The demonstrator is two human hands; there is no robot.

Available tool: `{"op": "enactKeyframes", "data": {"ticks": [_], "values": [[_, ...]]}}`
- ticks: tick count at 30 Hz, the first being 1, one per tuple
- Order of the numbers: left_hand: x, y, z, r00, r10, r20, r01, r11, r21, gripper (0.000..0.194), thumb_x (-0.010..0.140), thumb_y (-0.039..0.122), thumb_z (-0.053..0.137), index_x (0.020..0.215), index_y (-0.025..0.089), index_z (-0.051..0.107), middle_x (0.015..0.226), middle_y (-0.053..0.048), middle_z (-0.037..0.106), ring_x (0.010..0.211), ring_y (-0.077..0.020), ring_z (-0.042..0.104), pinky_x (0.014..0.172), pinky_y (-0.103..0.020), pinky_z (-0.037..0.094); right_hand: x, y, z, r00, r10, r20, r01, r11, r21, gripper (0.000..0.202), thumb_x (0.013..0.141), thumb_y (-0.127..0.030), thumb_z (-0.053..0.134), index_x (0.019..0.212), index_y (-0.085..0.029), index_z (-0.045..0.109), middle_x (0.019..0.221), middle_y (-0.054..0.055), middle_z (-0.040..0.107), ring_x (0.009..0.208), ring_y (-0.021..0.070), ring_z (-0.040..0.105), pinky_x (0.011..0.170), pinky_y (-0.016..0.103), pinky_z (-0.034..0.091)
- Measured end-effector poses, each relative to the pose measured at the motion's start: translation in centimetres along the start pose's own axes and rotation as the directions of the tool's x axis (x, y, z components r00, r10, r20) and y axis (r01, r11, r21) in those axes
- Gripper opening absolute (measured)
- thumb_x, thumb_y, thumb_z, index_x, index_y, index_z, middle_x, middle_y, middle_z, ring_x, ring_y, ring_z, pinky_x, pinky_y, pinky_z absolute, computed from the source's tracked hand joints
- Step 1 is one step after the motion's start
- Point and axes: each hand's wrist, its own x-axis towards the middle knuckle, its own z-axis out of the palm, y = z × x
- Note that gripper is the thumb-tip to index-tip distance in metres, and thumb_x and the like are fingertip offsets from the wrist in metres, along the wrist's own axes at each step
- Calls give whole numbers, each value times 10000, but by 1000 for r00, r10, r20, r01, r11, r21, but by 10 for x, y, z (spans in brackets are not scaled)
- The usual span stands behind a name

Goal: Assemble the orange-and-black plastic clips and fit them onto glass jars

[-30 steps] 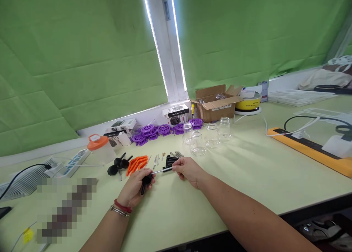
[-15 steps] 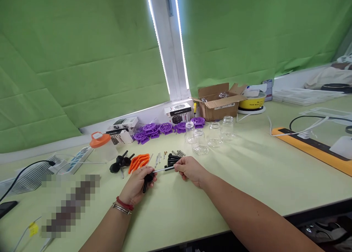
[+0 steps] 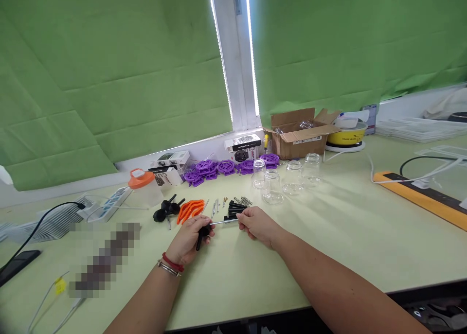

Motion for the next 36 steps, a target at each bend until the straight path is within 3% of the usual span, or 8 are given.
{"op": "enactKeyframes", "data": {"ticks": [7, 13, 19, 36], "values": [[-3, 3, 1, 1000, -7, -9, 7, 1000, -14, 109, 714, 253, 639, 705, 178, 560, 690, -41, 615, 565, -143, 567, 437, -231, 380, 1, 2, 0, 1000, 4, 7, -4, 1000, -12, 343, 839, -434, 529, 639, -157, 513, 568, -21, 522, 383, 36, 360, 392, 196, 289], [-4, 5, 3, 1000, -3, -24, 3, 1000, -8, 114, 719, 243, 625, 699, 177, 534, 680, -38, 599, 565, -143, 567, 433, -227, 373, 0, 4, -1, 999, -42, 3, 42, 997, 58, 302, 826, -475, 545, 770, -179, 511, 642, -19, 548, 443, 59, 409, 390, 192, 333], [-4, 4, 2, 1000, -10, -14, 10, 1000, -2, 105, 735, 237, 600, 715, 169, 523, 681, -32, 588, 572, -139, 572, 429, -220, 373, 3, 9, -5, 995, -75, 69, 71, 996, 55, 266, 792, -422, 603, 769, -173, 514, 647, -21, 550, 455, 53, 405, 396, 183, 341], [-4, 4, 3, 1000, 3, -3, -3, 1000, 9, 114, 743, 247, 602, 724, 164, 525, 662, -18, 580, 563, -130, 572, 423, -214, 388, 1, 4, 1, 999, -25, 27, 26, 999, -44, 406, 849, -513, 491, 656, -156, 517, 579, -14, 516, 416, 50, 398, 390, 192, 336]]}}
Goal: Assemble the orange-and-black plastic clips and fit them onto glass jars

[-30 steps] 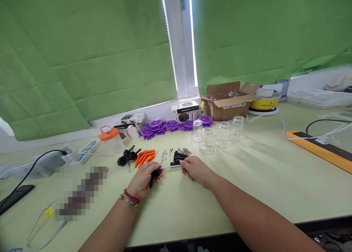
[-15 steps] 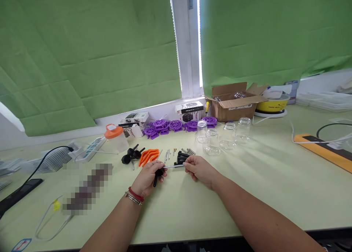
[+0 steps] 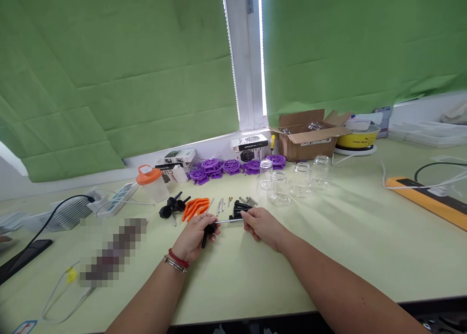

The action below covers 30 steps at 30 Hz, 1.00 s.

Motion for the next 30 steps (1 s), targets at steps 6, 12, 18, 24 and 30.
{"op": "enactKeyframes", "data": {"ticks": [6, 12, 18, 24, 30], "values": [[3, -2, -3, 1000, -2, -6, 2, 1000, -4, 115, 749, 253, 601, 735, 162, 531, 707, -32, 601, 573, -123, 572, 426, -209, 399, -1, -1, -2, 1000, -26, 17, 25, 997, 75, 290, 807, -451, 582, 779, -169, 519, 646, -18, 551, 448, 58, 430, 393, 191, 361], [3, -2, -4, 1000, -11, 6, 11, 1000, 1, 102, 761, 246, 593, 738, 162, 540, 708, -34, 605, 573, -117, 571, 429, -202, 400, 0, -1, -2, 999, -32, 27, 28, 993, 114, 228, 782, -368, 618, 773, -179, 491, 652, -23, 566, 441, 55, 424, 388, 186, 347], [4, -5, -4, 1000, -10, 25, 9, 1000, 6, 96, 775, 244, 578, 735, 164, 545, 707, -31, 603, 577, -118, 572, 435, -202, 404, -1, -3, -2, 1000, -8, 15, 7, 1000, 17, 371, 863, -461, 488, 653, -154, 500, 535, -27, 506, 386, 45, 403, 395, 196, 330], [4, -4, -3, 1000, -11, 2, 11, 1000, 6, 89, 776, 241, 573, 737, 166, 542, 711, -33, 607, 572, -117, 568, 427, -201, 403, -3, -6, -2, 1000, -11, 10, 11, 996, 94, 307, 828, -452, 549, 736, -162, 509, 624, -18, 544, 437, 54, 423, 386, 190, 347], [5, -4, -4, 1000, -6, 14, 6, 1000, 8, 113, 764, 259, 595, 736, 167, 535, 717, -32, 605, 572, -116, 574, 429, -199, 405, -1, -1, -3, 999, -40, 30, 37, 994, 102, 221, 781, -361, 616, 778, -176, 495, 648, -22, 567, 446, 57, 426, 383, 185, 349]]}}
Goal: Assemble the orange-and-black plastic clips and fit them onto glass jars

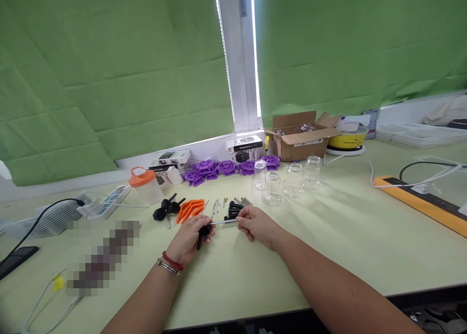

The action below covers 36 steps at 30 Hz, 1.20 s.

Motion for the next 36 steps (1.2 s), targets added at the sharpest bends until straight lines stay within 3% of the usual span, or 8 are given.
{"op": "enactKeyframes", "data": {"ticks": [7, 12, 19, 23, 29, 32, 36], "values": [[-2, 0, 2, 1000, -8, 8, 8, 1000, -9, 110, 761, 250, 596, 745, 164, 531, 720, -40, 609, 573, -120, 575, 431, -203, 410, 2, 2, -1, 1000, 20, -2, -20, 998, -58, 358, 841, -473, 526, 668, -160, 507, 531, -34, 508, 393, 50, 415, 401, 196, 343], [-3, 3, 4, 1000, -1, -19, 2, 1000, 5, 103, 762, 245, 584, 739, 162, 527, 702, -34, 592, 572, -121, 569, 432, -208, 408, 2, 2, -2, 999, 34, -14, -35, 997, -65, 411, 845, -521, 500, 664, -152, 512, 576, -14, 534, 402, 50, 425, 402, 203, 355], [-1, 2, 2, 1000, 12, -29, -13, 1000, -5, 128, 752, 268, 598, 742, 165, 522, 695, -30, 589, 573, -126, 566, 432, -212, 404, 0, -1, 0, 1000, 8, 3, -8, 1000, 25, 270, 756, -389, 651, 848, -183, 502, 666, -22, 573, 473, 65, 445, 394, 186, 370], [-1, 2, 3, 999, 4, -31, -4, 1000, 1, 123, 750, 267, 597, 743, 168, 524, 700, -29, 593, 573, -123, 565, 438, -212, 407, 1, 2, -1, 1000, 6, 11, -6, 1000, 11, 257, 773, -401, 627, 778, -178, 498, 654, -18, 574, 462, 61, 444, 399, 188, 371], [-3, 4, 3, 1000, -5, -30, 5, 1000, 3, 133, 745, 279, 599, 734, 175, 518, 697, -26, 586, 580, -126, 567, 438, -211, 405, 3, 5, -2, 1000, 18, 10, -17, 998, -67, 401, 840, -516, 510, 664, -156, 517, 532, -27, 504, 403, 53, 423, 407, 197, 354], [-4, 5, 4, 1000, -2, -27, 2, 1000, -2, 147, 737, 289, 608, 725, 177, 514, 690, -23, 580, 580, -129, 569, 440, -214, 406, 2, 3, -1, 1000, 27, -1, -27, 999, -41, 379, 830, -513, 526, 693, -160, 515, 586, -17, 534, 421, 54, 428, 400, 197, 361], [-3, 5, 4, 1000, -4, -29, 4, 1000, -9, 136, 739, 274, 602, 718, 173, 513, 693, -27, 581, 575, -127, 567, 438, -215, 404, -1, -1, 0, 1000, 16, 2, -16, 1000, 12, 256, 773, -392, 633, 828, -177, 505, 657, -20, 564, 470, 61, 441, 388, 180, 363]]}}
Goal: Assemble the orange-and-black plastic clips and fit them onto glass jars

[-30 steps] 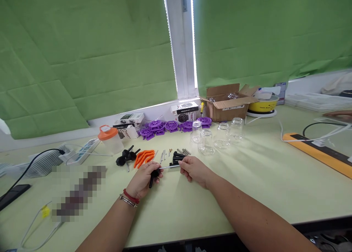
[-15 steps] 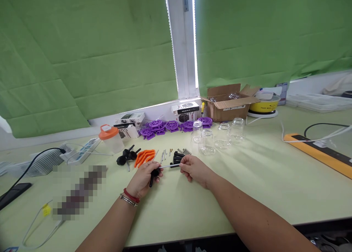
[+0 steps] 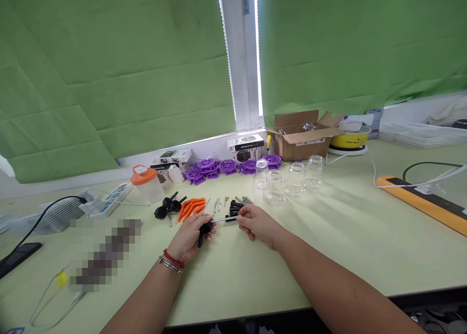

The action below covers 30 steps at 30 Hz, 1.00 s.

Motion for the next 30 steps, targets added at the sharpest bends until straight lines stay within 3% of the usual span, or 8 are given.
{"op": "enactKeyframes", "data": {"ticks": [4, 15, 22, 30], "values": [[1, -1, -1, 1000, -4, 3, 4, 1000, 2, 128, 754, 273, 594, 722, 175, 518, 699, -27, 588, 578, -125, 570, 442, -214, 407, 0, 0, 1, 1000, -15, 15, 15, 1000, -2, 226, 773, -350, 628, 819, -180, 485, 655, -21, 567, 472, 61, 435, 384, 176, 362], [1, -1, -2, 1000, 7, 27, -7, 1000, 5, 133, 753, 278, 602, 711, 173, 532, 706, -28, 594, 580, -122, 572, 433, -205, 409, 1, -2, 2, 1000, 14, -16, -14, 999, -31, 342, 850, -454, 514, 663, -168, 496, 598, -13, 542, 417, 54, 413, 371, 187, 353], [1, -2, -2, 1000, 6, 29, -6, 1000, 9, 122, 758, 268, 598, 719, 169, 538, 713, -33, 594, 579, -124, 569, 437, -211, 411, 2, 1, 1, 1000, -3, -1, 3, 999, 33, 176, 836, -367, 542, 825, -198, 499, 668, -13, 574, 461, 75, 439, 356, 178, 350], [1, -3, -2, 1000, 10, 21, -10, 1000, 7, 113, 762, 254, 591, 721, 166, 532, 709, -30, 593, 577, -121, 569, 434, -207, 406, 1, -1, 3, 1000, -2, -19, 1, 999, -32, 85, 833, -249, 509, 783, -181, 498, 644, -19, 559, 447, 62, 417, 363, 174, 352]]}}
